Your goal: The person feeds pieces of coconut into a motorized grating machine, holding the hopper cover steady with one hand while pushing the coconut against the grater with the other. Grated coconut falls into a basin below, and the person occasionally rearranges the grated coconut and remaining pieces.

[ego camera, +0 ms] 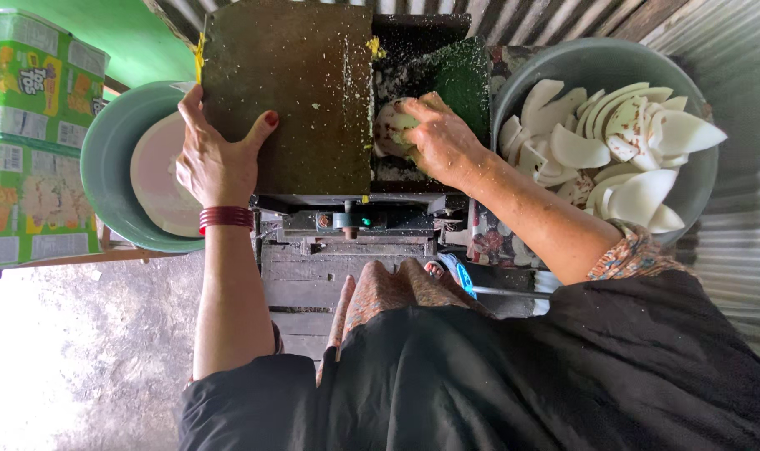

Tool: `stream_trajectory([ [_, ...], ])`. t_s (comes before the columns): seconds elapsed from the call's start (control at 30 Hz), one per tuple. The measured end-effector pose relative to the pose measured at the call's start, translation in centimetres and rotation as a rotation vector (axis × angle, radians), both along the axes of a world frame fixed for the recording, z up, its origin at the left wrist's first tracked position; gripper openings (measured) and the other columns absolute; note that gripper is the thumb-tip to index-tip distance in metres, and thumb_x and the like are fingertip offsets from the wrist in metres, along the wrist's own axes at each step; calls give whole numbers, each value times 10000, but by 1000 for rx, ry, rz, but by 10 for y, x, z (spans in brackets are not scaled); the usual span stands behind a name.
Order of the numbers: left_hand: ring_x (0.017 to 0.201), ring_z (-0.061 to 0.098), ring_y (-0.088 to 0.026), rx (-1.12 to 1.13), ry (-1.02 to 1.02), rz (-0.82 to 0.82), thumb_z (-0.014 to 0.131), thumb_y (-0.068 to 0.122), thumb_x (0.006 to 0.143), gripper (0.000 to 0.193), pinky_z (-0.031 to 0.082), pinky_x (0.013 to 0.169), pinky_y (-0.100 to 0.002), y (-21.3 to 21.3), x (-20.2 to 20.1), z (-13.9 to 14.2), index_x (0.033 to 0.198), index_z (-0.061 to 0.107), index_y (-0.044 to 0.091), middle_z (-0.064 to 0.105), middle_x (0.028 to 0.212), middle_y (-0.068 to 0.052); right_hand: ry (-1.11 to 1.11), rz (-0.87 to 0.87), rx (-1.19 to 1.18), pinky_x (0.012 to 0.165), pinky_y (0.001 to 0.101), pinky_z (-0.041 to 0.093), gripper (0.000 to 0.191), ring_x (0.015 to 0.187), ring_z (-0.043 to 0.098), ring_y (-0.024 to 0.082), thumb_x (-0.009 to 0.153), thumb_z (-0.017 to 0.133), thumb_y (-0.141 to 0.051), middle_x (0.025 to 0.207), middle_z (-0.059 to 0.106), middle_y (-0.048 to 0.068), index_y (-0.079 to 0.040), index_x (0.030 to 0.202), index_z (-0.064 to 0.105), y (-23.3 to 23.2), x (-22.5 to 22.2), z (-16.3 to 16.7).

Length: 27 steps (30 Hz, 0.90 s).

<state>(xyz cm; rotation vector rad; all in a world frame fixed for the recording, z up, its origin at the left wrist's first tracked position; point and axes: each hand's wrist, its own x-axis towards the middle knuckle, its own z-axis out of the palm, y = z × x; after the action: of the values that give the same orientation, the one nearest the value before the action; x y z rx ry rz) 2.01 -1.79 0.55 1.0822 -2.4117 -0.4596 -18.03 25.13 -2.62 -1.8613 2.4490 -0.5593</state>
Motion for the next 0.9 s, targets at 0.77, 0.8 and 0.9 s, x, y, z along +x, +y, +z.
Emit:
stream_trajectory([
  [0.77, 1132, 670, -385, 11, 13, 11, 877, 710, 798, 950, 493, 889, -509, 6, -1, 6, 1424, 416, 164, 681, 1332, -150, 64, -214, 403, 913, 465, 510, 855, 1095, 543, 310, 834, 809, -431, 1247, 540, 198, 94, 1428, 488, -13, -7, -3],
  [0.8, 1139, 669, -382, 15, 12, 17, 875, 704, 798, 946, 489, 894, -511, 6, -1, 6, 1428, 418, 167, 680, 1340, -148, 47, -205, 430, 924, 454, 515, 870, 1119, 535, 316, 828, 802, -446, 1267, 533, 205, 96, 1428, 482, -14, -7, 0],
  [0.9, 1159, 667, -375, 21, 17, 14, 866, 707, 805, 948, 479, 920, -509, 6, -2, 6, 1440, 414, 166, 674, 1359, -147, 68, -153, 344, 930, 482, 499, 835, 1159, 510, 367, 806, 815, -400, 1273, 521, 252, 122, 1380, 505, -17, -7, 4],
])
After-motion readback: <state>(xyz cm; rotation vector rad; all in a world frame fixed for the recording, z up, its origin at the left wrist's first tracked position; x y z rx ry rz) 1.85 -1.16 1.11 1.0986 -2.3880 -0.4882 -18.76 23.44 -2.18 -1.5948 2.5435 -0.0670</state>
